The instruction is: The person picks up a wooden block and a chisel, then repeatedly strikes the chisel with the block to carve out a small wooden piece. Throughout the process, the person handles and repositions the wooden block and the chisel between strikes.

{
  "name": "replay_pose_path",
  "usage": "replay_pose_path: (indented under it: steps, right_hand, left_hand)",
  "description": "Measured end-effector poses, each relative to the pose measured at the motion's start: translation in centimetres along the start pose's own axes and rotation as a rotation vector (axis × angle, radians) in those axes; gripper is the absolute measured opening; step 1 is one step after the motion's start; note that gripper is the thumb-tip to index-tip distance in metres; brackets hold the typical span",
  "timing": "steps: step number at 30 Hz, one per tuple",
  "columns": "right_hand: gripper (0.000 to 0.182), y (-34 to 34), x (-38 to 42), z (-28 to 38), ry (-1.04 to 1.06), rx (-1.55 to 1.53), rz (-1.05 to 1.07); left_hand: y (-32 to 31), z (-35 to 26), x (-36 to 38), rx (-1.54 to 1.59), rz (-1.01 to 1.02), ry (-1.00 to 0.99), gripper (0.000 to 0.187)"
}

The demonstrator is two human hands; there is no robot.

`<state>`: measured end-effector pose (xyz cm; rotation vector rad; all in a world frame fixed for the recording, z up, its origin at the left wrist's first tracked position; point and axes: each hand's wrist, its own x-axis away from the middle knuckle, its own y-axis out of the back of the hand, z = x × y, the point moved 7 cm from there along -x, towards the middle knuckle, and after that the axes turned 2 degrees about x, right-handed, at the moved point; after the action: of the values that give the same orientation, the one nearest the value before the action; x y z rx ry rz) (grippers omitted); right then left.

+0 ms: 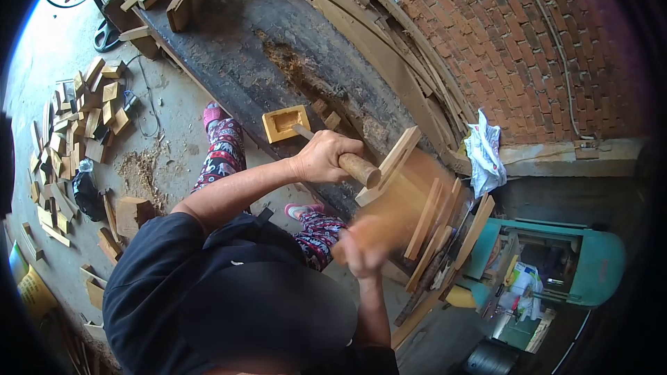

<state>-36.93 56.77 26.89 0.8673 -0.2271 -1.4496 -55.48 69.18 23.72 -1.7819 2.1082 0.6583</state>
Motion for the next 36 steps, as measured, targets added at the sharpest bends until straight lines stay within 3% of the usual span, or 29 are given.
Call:
replay_pose_path:
  steps: [1, 3, 4, 5, 7, 8, 9, 11, 13, 14, 15, 17, 20, 21, 23, 25, 27, 28, 32, 36]
  right_hand:
    - [0.07, -1.7, 0.7, -1.2, -0.118, 0.053, 0.122]
    - [0.08, 0.9, 1.2, -1.4, -0.183, -0.103, 0.023]
    - [0.077, 1.9, 0.9, 0.7, -0.303, -0.368, -0.127]
    - [0.079, 3.0, -0.3, 2.6, -0.068, -0.424, -0.091]
    - [0.077, 4.7, -2.1, 6.1, 0.215, -0.542, -0.315]
    - [0.073, 4.5, -2.1, 7.4, 0.299, -0.522, -0.547]
    - [0.067, 3.6, -0.8, 5.1, 0.253, -0.645, -0.535]
    - [0.066, -0.3, 2.2, -1.8, 0.035, -0.201, 0.008]
    - [0.068, -1.6, 1.8, -0.3, -0.166, -0.011, 0.071]
    - [0.071, -0.6, 2.2, -1.0, -0.272, -0.162, 0.001]
    - [0.073, 1.0, 1.9, -0.4, -0.232, -0.166, -0.036]
    - [0.078, 2.8, 0.9, 3.0, -0.075, -0.445, -0.166]
    - [0.069, 2.8, -0.6, 6.9, 0.275, -0.548, -0.495]
    - [0.069, 1.6, 0.1, 5.8, 0.21, -0.541, -0.422]
    - [0.071, -1.2, 1.9, 1.1, 0.022, -0.144, 0.098]
    - [0.074, -1.3, 3.6, -1.4, -0.037, 0.006, 0.1]
    - [0.082, 0.5, 3.9, -1.7, -0.199, -0.346, -0.138]
    - [0.082, 0.7, 3.3, -0.3, -0.302, -0.434, -0.127]
    - [0.083, 1.6, 2.0, 1.0, -0.186, -0.481, -0.224]
    - [0.083, 1.0, 2.5, 1.2, -0.159, -0.415, -0.152]
  left_hand:
    - [0.3, 0.3, 0.0, 0.019, -0.003, 0.028, 0.021]
    - [1.2, 0.8, -0.8, 0.026, -0.023, 0.044, 0.021]
    - [0.8, 0.8, -0.5, 0.018, -0.007, 0.034, 0.022]
    - [0.4, 0.6, -0.1, 0.01, 0.016, 0.021, 0.022]
    - [-0.2, 0.3, 0.1, -0.004, 0.021, 0.015, 0.021]
    - [-0.3, 0.3, 0.1, -0.026, 0.016, 0.006, 0.02]
    - [-0.4, 0.4, 0.2, -0.047, 0.008, -0.001, 0.019]
    - [-0.2, 0.7, 0.0, -0.06, 0.008, 0.0, 0.018]
    - [0.2, 1.3, 0.0, -0.073, 0.01, 0.005, 0.018]
    - [0.3, 1.4, -0.1, -0.058, 0.015, -0.008, 0.02]
    - [0.4, 1.7, -0.1, -0.059, 0.008, -0.003, 0.02]
    - [0.2, 1.2, 0.3, -0.093, 0.049, -0.017, 0.02]
    - [0.1, 0.2, 0.4, -0.064, 0.046, 0.01, 0.018]
    - [0.2, 0.0, 0.6, -0.038, 0.026, 0.027, 0.019]
    - [-0.2, 0.0, 0.9, 0.009, 0.023, 0.028, 0.019]
    - [0.4, -0.3, 1.0, 0.056, -0.009, 0.015, 0.018]
    - [0.3, -0.5, 1.1, 0.073, -0.036, -0.019, 0.018]
    - [-0.1, -0.9, 1.4, 0.098, -0.049, -0.06, 0.019]
    - [-1.8, -3.7, 1.9, -0.003, 0.046, -0.207, 0.018]
    - [-2.1, -3.5, 1.9, -0.02, 0.039, -0.183, 0.019]
